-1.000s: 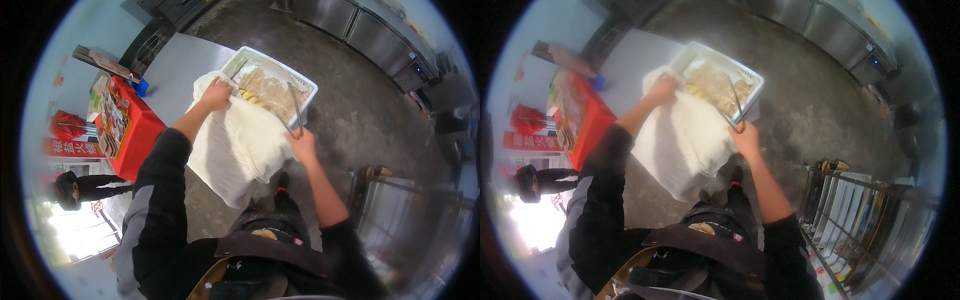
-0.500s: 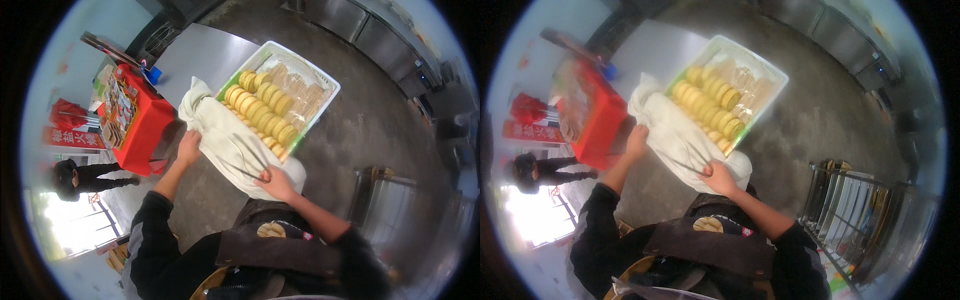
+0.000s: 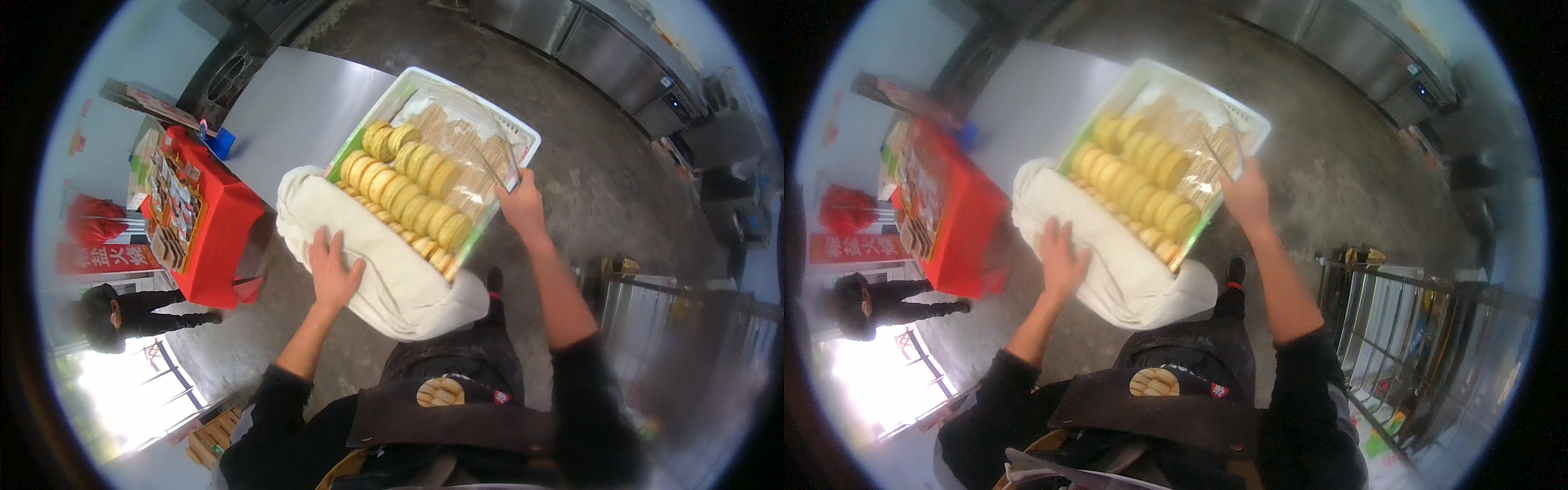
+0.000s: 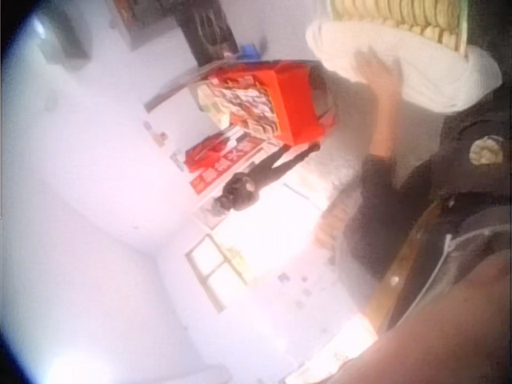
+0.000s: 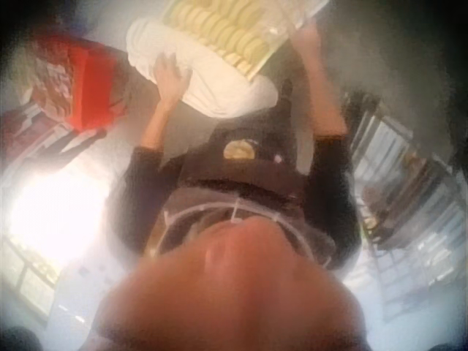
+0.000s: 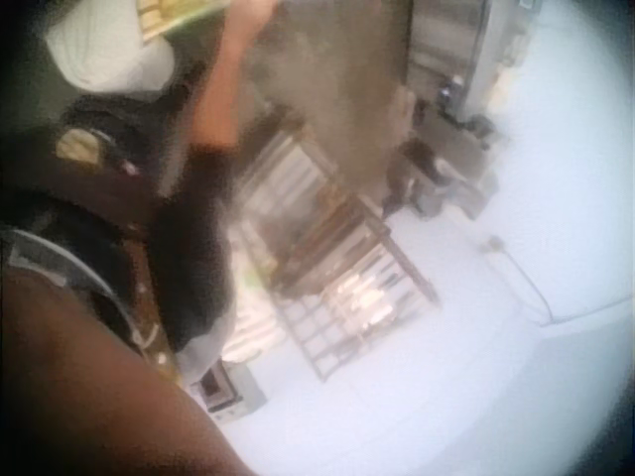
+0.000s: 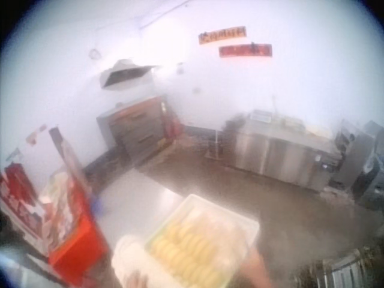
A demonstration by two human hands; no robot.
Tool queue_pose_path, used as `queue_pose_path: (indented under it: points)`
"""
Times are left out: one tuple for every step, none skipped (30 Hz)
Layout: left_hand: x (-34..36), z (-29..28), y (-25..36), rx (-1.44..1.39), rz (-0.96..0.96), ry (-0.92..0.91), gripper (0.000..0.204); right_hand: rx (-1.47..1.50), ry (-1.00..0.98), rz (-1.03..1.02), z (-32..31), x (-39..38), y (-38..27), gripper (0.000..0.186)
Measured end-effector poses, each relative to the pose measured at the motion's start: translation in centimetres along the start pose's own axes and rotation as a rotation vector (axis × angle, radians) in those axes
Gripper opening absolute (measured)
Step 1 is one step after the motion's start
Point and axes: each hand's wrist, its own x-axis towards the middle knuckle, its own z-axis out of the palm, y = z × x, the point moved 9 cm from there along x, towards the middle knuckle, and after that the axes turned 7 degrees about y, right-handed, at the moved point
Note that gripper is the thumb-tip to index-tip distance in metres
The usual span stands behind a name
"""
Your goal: The person removes a tray of baked buns from an oven, places them in a container, and wraps some in plastic bags. The person then covers the container with a cloth and returns to the oven.
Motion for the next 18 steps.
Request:
queue_pose_path:
  points:
    - [-1.2,0.2,-0.2,0.029,-0.042,-0.021,0.077,0.016,0.014,-0.089,-0.1,1.4,-0.6,0.054]
    - [-2.7,-0.2,-0.6,0.062,-0.106,0.001,0.079,0.008,-0.021,-0.110,0.1,2.5,-0.7,0.058]
    - [-4.2,-0.6,-1.1,0.085,-0.167,0.029,0.081,0.021,-0.010,-0.165,-0.3,3.5,-1.2,0.061]
    - [-5.5,-1.3,-1.5,0.102,-0.212,0.088,0.082,0.047,-0.066,-0.106,-0.2,4.1,-0.8,0.061]
    - [-6.9,-1.2,-2.2,0.102,-0.291,0.069,0.083,0.095,-0.083,-0.085,-0.5,4.7,-0.7,0.061]
    - [-8.2,-1.2,-2.7,0.097,-0.354,0.083,0.084,0.146,-0.125,-0.071,-0.7,5.2,-0.7,0.061]
    - [-9.4,-0.9,-3.8,0.102,-0.475,0.061,0.085,0.101,-0.145,-0.097,-1.1,6.0,-0.9,0.060]
    - [-9.8,-1.0,-3.5,0.082,-0.427,0.104,0.085,0.060,-0.190,-0.132,-1.3,6.9,-1.1,0.060]
    - [-10.1,-1.0,-3.6,0.072,-0.429,0.108,0.084,0.010,-0.233,-0.142,-1.2,7.9,-1.1,0.059]
    - [-10.5,-0.6,-4.0,0.054,-0.461,0.077,0.084,-0.085,-0.297,-0.183,-0.7,9.0,-1.2,0.056]
    - [-10.7,-0.7,-4.2,0.083,-0.469,0.078,0.084,-0.192,-0.365,-0.206,-0.2,10.4,-1.2,0.053]
    - [-10.7,-0.8,-4.2,0.092,-0.446,0.069,0.084,-0.299,-0.415,-0.231,0.4,11.7,-1.3,0.050]
    - [-10.8,-1.0,-4.4,0.097,-0.447,0.056,0.084,-0.392,-0.470,-0.301,1.4,12.6,-2.0,0.051]
    - [-11.0,-1.2,-4.8,0.103,-0.472,0.050,0.084,-0.486,-0.505,-0.374,2.6,13.3,-2.9,0.053]
    - [-11.1,-1.6,-4.9,0.108,-0.459,0.046,0.083,-0.569,-0.547,-0.458,3.8,13.6,-4.0,0.055]
    - [-11.4,-1.9,-5.1,0.112,-0.470,0.050,0.082,-0.624,-0.582,-0.495,4.8,13.8,-5.0,0.059]
    - [-11.3,-2.0,-5.5,0.107,-0.467,0.026,0.082,-0.673,-0.622,-0.519,5.7,13.7,-5.7,0.063]
    - [-11.4,-2.3,-5.8,0.129,-0.468,0.035,0.081,-0.756,-0.662,-0.522,6.2,13.5,-6.0,0.067]
